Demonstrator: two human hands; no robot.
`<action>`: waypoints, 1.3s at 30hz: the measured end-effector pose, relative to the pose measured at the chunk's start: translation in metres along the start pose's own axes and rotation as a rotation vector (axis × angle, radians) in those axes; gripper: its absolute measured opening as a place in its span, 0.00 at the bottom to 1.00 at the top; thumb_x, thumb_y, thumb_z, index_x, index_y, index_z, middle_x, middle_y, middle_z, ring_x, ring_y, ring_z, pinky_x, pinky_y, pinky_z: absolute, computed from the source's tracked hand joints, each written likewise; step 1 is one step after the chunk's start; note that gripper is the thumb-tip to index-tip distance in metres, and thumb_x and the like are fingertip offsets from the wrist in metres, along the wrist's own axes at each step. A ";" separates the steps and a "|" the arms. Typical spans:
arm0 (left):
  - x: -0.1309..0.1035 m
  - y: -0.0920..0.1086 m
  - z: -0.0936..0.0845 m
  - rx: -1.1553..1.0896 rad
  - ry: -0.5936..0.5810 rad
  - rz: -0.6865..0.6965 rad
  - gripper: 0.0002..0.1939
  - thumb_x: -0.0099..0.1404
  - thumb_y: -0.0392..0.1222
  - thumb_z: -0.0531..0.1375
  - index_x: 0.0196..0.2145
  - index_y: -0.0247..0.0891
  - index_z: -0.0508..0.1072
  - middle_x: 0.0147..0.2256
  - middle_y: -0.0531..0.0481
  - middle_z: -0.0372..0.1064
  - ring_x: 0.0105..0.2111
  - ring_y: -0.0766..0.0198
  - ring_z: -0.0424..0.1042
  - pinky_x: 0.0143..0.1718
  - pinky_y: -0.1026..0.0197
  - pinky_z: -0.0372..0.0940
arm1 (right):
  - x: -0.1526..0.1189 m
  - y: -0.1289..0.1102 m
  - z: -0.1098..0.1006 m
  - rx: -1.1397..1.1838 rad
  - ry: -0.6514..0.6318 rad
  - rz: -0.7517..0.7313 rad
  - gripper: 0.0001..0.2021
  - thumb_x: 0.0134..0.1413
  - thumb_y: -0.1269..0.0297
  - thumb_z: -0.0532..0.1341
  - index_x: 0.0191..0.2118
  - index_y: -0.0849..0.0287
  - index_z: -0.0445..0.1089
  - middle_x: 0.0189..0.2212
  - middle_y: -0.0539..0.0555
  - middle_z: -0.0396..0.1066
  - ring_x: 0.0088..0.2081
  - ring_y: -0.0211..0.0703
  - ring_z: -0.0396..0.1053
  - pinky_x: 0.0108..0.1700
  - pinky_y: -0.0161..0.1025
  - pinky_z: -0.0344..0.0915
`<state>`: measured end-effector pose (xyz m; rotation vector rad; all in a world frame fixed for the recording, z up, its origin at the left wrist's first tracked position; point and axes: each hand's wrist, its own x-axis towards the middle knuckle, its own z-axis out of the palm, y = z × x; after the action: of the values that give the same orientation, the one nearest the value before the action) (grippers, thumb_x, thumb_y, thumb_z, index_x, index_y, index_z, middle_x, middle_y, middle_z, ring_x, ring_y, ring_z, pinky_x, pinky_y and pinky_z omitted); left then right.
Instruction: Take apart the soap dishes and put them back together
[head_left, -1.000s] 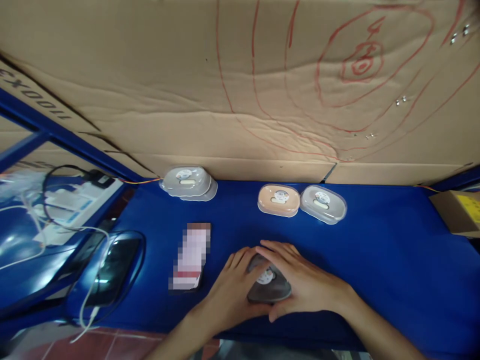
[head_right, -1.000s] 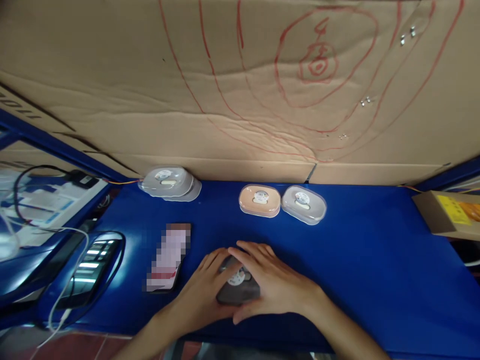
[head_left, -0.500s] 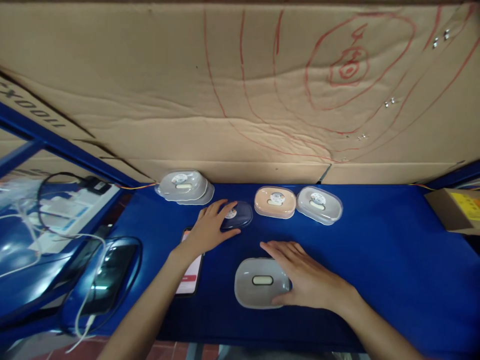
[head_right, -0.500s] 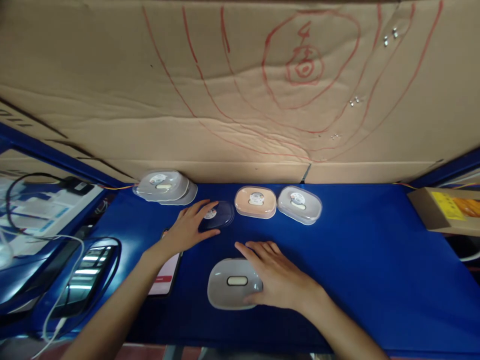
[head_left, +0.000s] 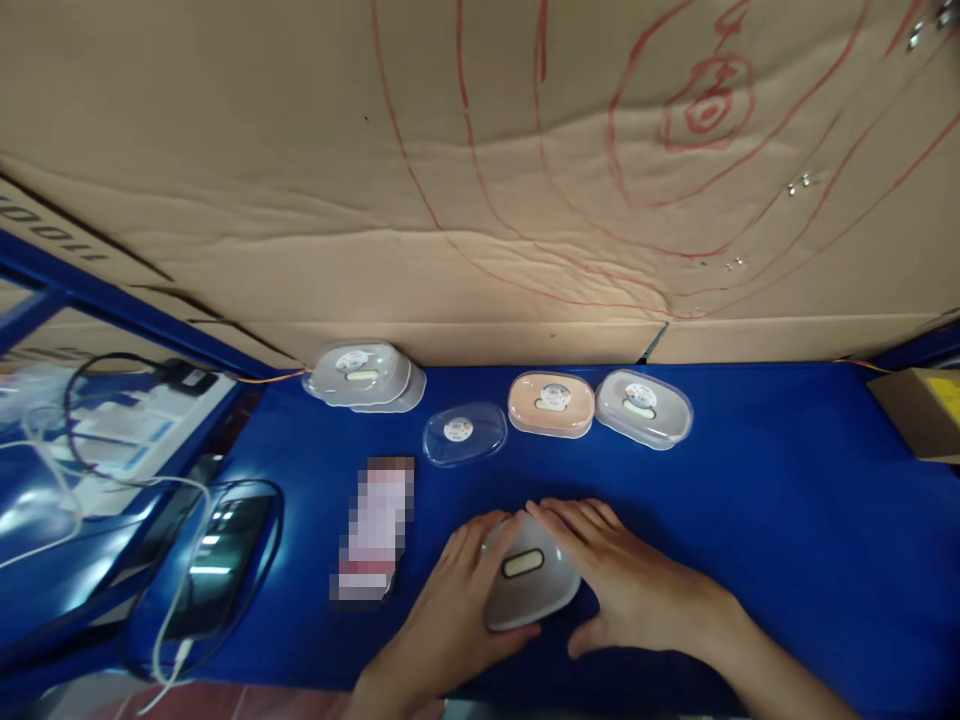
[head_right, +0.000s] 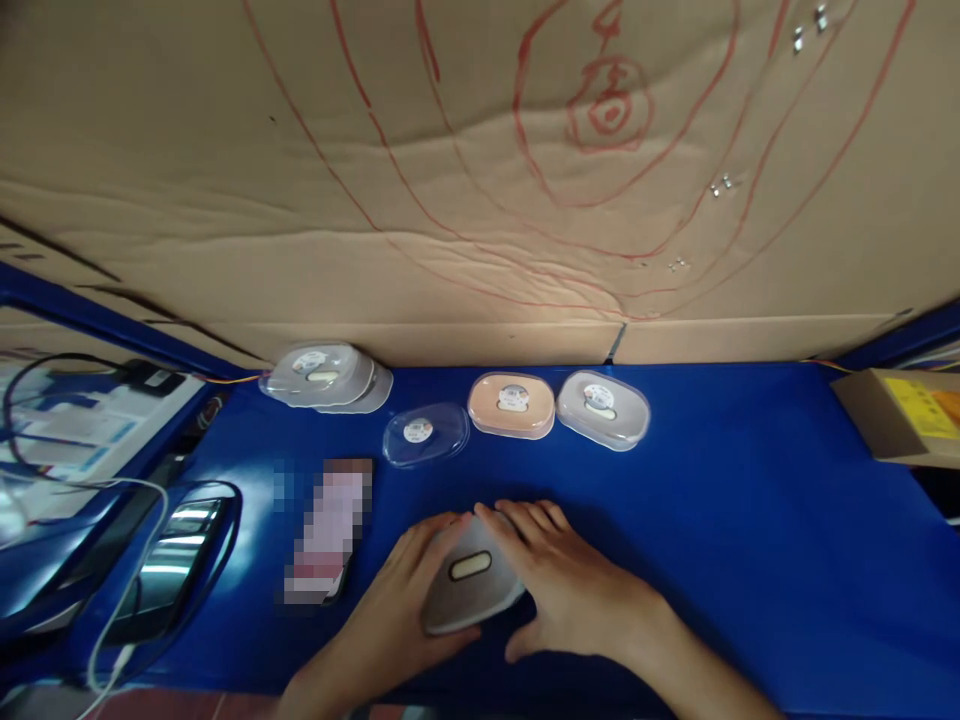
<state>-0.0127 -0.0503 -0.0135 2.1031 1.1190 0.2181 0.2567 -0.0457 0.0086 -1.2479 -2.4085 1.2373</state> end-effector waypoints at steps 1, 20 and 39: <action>-0.001 -0.002 0.002 -0.068 0.038 -0.037 0.64 0.53 0.45 0.78 0.76 0.59 0.44 0.69 0.38 0.59 0.68 0.34 0.61 0.66 0.28 0.60 | 0.000 0.000 -0.002 0.008 0.027 -0.009 0.65 0.47 0.64 0.79 0.79 0.46 0.33 0.75 0.63 0.52 0.73 0.66 0.53 0.72 0.64 0.55; -0.012 -0.016 -0.017 -0.438 0.209 -0.067 0.51 0.58 0.56 0.74 0.72 0.53 0.54 0.70 0.37 0.58 0.68 0.35 0.62 0.68 0.33 0.59 | 0.005 0.012 -0.015 0.329 0.213 -0.084 0.43 0.54 0.52 0.75 0.71 0.50 0.57 0.69 0.60 0.63 0.68 0.60 0.64 0.70 0.60 0.62; 0.020 -0.040 -0.042 0.308 0.215 0.036 0.30 0.70 0.47 0.67 0.66 0.53 0.64 0.73 0.43 0.52 0.71 0.40 0.56 0.67 0.33 0.59 | 0.007 -0.010 0.014 -0.086 0.048 -0.157 0.21 0.68 0.78 0.58 0.61 0.50 0.67 0.62 0.52 0.71 0.58 0.48 0.71 0.62 0.51 0.64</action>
<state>-0.0459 0.0014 -0.0133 2.4174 1.3093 0.3112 0.2397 -0.0519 0.0059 -1.0725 -2.4946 1.0585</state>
